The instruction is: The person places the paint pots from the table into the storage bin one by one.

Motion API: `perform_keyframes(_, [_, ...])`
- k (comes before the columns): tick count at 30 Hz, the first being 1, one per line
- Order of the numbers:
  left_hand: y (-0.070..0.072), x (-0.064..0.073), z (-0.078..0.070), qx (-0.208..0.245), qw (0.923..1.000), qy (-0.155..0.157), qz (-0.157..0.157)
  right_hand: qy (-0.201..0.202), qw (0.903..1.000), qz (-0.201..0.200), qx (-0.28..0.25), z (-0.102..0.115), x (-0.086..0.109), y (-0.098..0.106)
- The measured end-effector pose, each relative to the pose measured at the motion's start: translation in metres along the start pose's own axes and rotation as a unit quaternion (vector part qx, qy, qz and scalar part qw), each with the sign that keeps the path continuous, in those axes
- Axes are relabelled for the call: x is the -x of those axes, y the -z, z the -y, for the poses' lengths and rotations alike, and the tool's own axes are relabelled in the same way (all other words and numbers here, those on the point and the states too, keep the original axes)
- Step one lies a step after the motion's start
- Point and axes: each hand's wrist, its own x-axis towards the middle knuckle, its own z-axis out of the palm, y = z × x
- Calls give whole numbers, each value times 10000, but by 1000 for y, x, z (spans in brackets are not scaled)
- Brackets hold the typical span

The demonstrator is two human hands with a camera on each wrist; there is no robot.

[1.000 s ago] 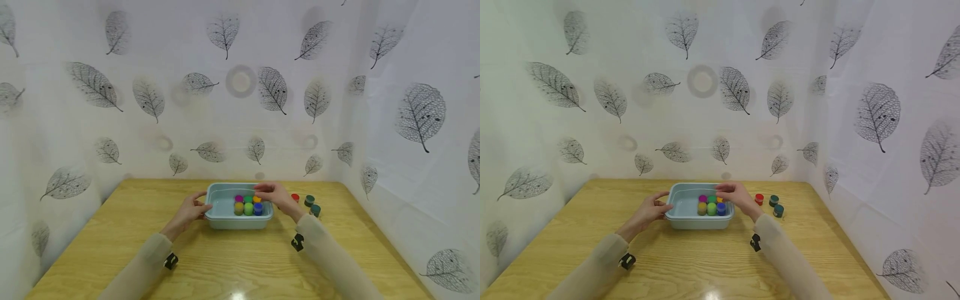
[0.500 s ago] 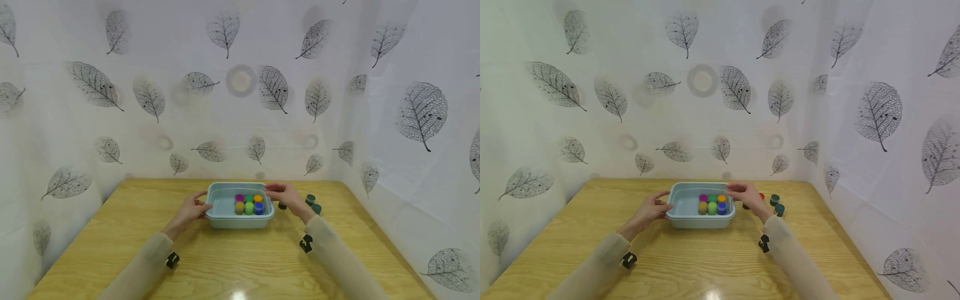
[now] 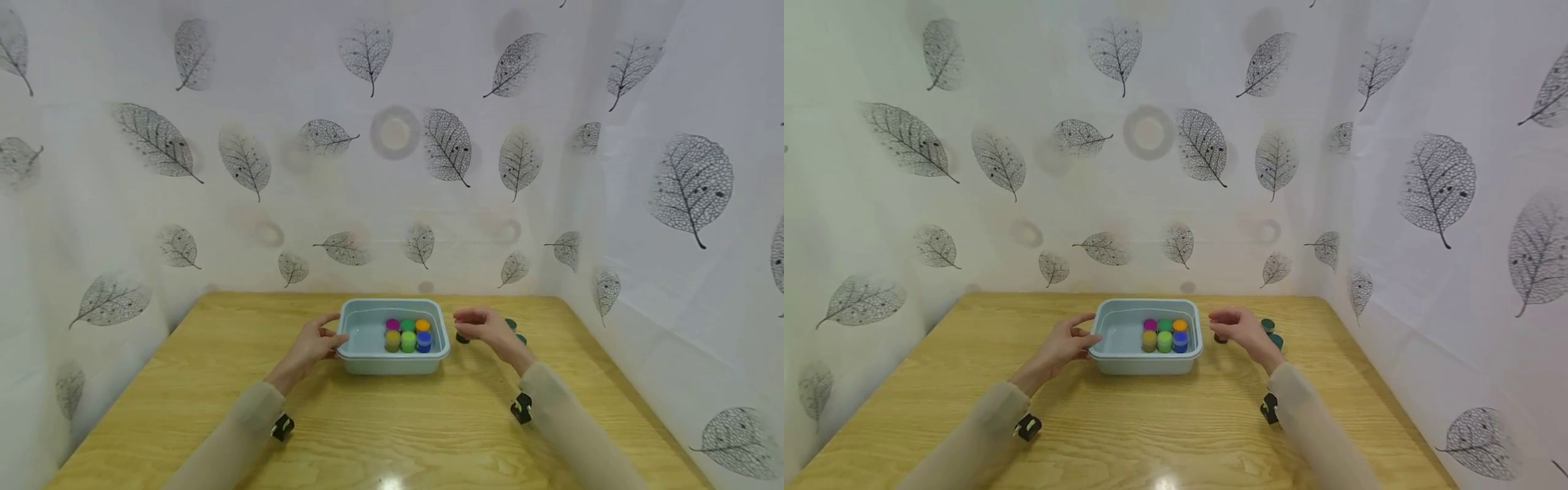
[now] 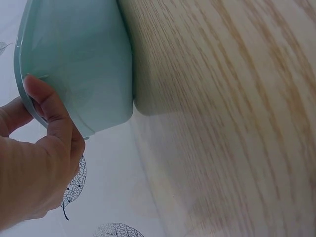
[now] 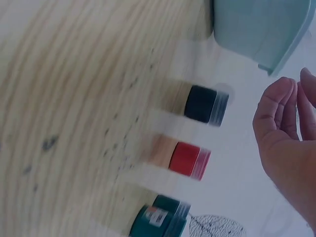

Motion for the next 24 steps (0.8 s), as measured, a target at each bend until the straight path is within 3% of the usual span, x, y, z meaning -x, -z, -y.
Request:
perform_keyframes(9, [-1,2,-2,42,10000,-35,-41,152,9998,-103,100,-18,15,34])
perform_keyframes(19, [-1,5,1,45,9999,28,-100,-275,9975,-572,318,-20,32,65])
perform_keyframes(24, [-1,1,1,34,9999,-11,-115,-288,9959,-718,479,-24,34,78])
